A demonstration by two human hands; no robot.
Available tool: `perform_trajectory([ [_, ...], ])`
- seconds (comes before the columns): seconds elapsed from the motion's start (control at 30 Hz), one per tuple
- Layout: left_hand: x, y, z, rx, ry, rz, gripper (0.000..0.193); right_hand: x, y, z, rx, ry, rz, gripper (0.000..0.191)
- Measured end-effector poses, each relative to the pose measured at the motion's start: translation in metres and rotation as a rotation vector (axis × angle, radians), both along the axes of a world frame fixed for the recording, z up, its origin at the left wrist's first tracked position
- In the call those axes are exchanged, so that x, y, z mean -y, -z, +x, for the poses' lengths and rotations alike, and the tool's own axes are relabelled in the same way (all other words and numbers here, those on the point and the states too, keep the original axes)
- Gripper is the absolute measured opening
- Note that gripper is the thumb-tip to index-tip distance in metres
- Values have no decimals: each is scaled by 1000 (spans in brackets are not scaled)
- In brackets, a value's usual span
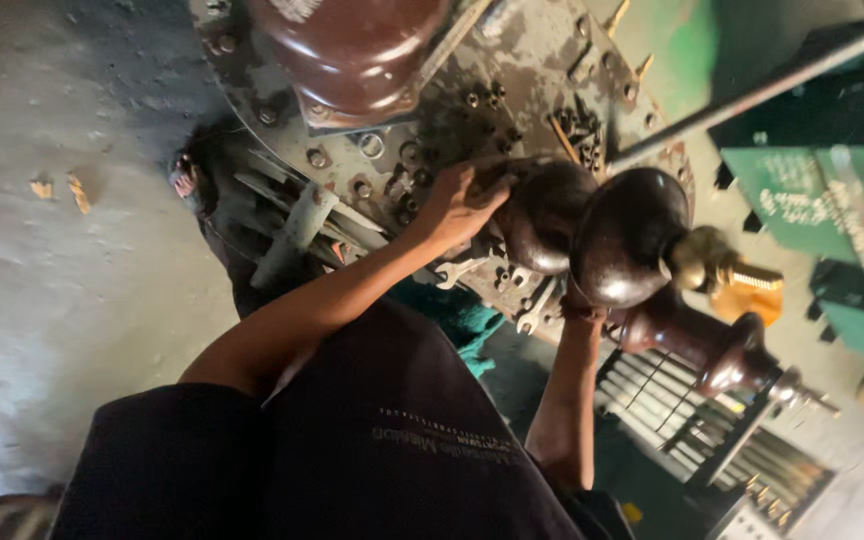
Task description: The person uses a wrench to tighten bolts on a large, brown, cylindrical machine component. They repeatedly adjust the wrench and rotate the component to access different bolt locations.
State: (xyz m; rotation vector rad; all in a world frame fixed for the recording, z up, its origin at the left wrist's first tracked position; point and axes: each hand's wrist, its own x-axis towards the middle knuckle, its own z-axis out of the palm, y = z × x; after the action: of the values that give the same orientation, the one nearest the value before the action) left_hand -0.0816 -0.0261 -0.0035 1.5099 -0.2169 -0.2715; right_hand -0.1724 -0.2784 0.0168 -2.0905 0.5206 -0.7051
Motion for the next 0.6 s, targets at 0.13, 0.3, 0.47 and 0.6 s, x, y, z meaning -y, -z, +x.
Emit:
perform_trajectory([
  [0.13,5,-6,7,-95,37,236,37,0,0,-16,-18,17,38,43],
  [0.3,12,-10,2,48,-60,82,28,5,15,-25,-85,-32,80,43],
  [0.47,12,-2,-3,74,-93,159,24,1,22,-30,-107,-49,106,43],
  [0.6,8,3,3,233,-83,127,26,1,21,-24,-109,-68,113,43],
])
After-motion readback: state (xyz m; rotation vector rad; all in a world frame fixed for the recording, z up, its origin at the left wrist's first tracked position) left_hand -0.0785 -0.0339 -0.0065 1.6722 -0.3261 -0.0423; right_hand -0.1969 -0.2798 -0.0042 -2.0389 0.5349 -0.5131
